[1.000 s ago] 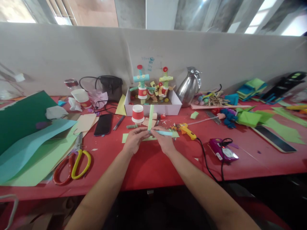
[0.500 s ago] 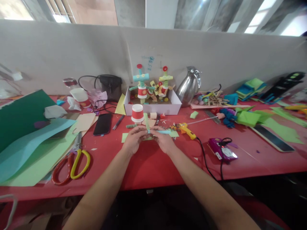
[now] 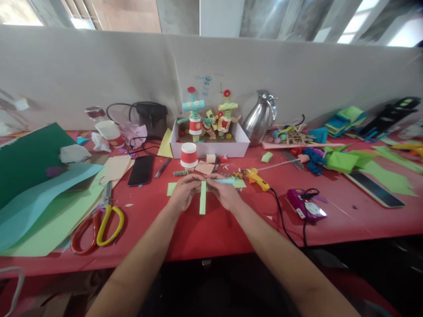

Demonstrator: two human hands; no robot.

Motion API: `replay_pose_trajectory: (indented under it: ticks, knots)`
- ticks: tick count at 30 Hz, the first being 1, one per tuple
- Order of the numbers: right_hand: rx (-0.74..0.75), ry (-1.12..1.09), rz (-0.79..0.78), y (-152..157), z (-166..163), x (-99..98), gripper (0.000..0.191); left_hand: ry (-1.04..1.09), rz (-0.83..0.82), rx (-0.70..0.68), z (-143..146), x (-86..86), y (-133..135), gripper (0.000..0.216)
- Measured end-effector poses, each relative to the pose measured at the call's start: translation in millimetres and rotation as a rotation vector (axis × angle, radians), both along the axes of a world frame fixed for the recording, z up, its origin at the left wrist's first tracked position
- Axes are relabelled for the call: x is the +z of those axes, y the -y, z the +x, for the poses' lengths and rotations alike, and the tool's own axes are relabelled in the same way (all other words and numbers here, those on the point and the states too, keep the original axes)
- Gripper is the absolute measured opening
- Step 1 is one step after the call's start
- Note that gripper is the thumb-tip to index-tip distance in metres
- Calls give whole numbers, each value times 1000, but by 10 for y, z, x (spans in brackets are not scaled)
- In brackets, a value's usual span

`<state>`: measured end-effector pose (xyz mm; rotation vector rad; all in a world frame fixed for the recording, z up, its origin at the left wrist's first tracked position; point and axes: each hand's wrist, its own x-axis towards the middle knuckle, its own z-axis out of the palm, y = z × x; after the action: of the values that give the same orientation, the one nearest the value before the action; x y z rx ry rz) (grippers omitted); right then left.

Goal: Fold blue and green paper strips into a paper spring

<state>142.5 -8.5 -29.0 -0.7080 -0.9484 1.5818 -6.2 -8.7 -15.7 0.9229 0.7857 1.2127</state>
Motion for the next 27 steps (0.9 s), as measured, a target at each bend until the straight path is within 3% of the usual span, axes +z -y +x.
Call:
replay_pose_trajectory:
  ticks: [10,16,23,27]
  knots:
    - [-64,103,27,-8,9,-22,22,-100,32,58,35,59,49,12]
    - [-80,133,66,-32,22,-84,25,-24,-8,34,34,54,39,9]
    - [-143,198,133,15,39,-22,27,-51,50,-9,39,32,47,41]
    - [-184,279,193,57,19,27,33,-48,69,49,53,27,36,49]
